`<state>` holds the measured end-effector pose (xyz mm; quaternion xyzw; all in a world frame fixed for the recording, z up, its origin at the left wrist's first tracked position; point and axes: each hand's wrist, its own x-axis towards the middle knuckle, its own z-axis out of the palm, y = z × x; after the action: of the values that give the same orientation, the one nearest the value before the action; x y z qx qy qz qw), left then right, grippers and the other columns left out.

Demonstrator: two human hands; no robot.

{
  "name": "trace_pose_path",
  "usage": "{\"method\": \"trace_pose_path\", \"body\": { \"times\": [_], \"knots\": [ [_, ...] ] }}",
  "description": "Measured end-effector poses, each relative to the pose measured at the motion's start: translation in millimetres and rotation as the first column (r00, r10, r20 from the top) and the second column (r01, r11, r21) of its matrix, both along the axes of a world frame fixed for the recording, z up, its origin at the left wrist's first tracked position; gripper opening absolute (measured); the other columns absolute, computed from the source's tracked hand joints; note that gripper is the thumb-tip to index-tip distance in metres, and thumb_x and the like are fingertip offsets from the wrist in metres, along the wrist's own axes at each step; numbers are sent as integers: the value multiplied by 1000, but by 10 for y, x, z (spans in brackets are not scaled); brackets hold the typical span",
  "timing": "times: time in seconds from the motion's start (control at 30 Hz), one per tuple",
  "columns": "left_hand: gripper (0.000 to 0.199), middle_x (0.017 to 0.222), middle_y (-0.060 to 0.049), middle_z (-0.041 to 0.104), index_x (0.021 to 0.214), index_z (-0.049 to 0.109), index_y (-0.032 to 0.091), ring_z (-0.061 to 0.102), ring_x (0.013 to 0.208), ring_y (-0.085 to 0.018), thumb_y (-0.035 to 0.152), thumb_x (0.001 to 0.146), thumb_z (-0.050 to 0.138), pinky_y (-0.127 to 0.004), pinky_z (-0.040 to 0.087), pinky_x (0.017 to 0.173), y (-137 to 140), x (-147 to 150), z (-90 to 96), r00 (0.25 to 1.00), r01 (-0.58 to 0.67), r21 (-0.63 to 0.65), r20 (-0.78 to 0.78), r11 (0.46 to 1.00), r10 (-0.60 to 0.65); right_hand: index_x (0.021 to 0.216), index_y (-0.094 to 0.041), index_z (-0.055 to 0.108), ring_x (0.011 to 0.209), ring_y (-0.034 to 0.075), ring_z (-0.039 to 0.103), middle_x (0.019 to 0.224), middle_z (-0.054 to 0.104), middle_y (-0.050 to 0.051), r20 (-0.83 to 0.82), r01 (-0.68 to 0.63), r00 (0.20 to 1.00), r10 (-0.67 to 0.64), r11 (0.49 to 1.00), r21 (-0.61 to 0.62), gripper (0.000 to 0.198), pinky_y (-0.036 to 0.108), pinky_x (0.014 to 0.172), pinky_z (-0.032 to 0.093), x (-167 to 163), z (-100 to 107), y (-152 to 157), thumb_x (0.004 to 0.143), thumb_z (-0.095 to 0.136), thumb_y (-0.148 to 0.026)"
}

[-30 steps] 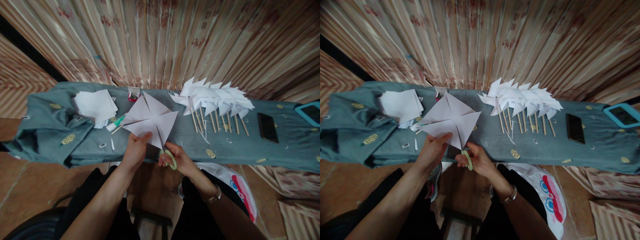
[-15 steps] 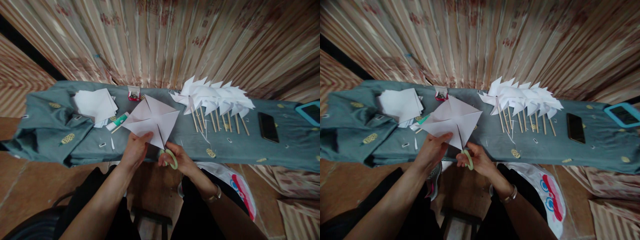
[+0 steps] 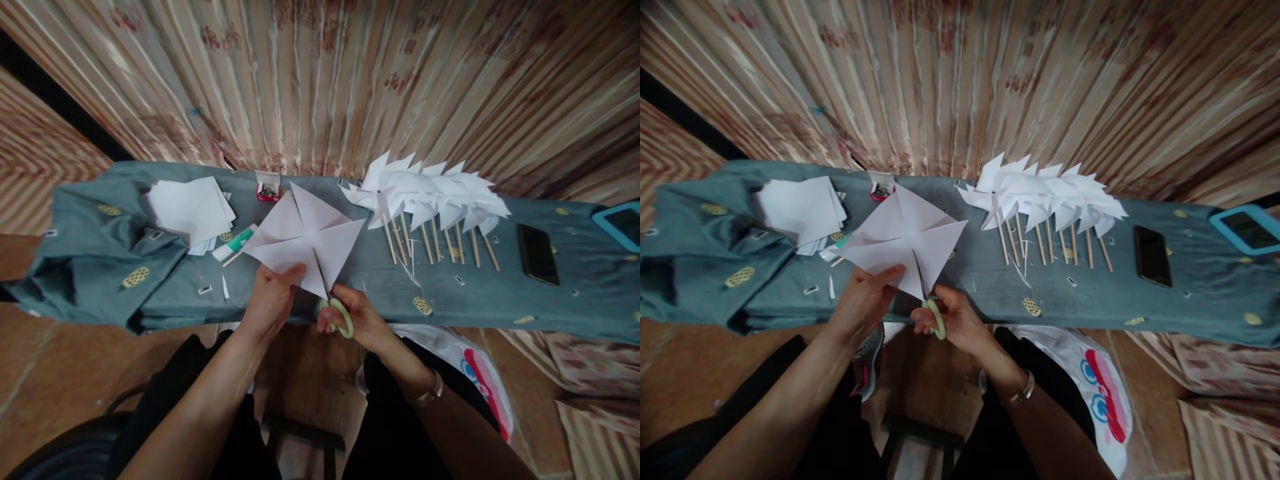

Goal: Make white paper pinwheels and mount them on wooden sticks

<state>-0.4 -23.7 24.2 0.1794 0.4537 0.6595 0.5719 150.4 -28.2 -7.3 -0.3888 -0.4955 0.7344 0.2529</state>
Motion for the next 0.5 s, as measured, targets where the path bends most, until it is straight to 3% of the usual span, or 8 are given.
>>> {"method": "trace_pose_path", "body": {
  "times": [0.5],
  "knots": [
    [22,73,0,70,66,64,18,61,65,-13,14,52,80,-25,49,66,-10,11,30,1000,-23,-45,-19,999,22,78,-18,58,49,9,56,58,64,-3,4,20,1000,-20,999,-49,45,21,48,44,-33,79,17,61,83,-51]
  ]
}}
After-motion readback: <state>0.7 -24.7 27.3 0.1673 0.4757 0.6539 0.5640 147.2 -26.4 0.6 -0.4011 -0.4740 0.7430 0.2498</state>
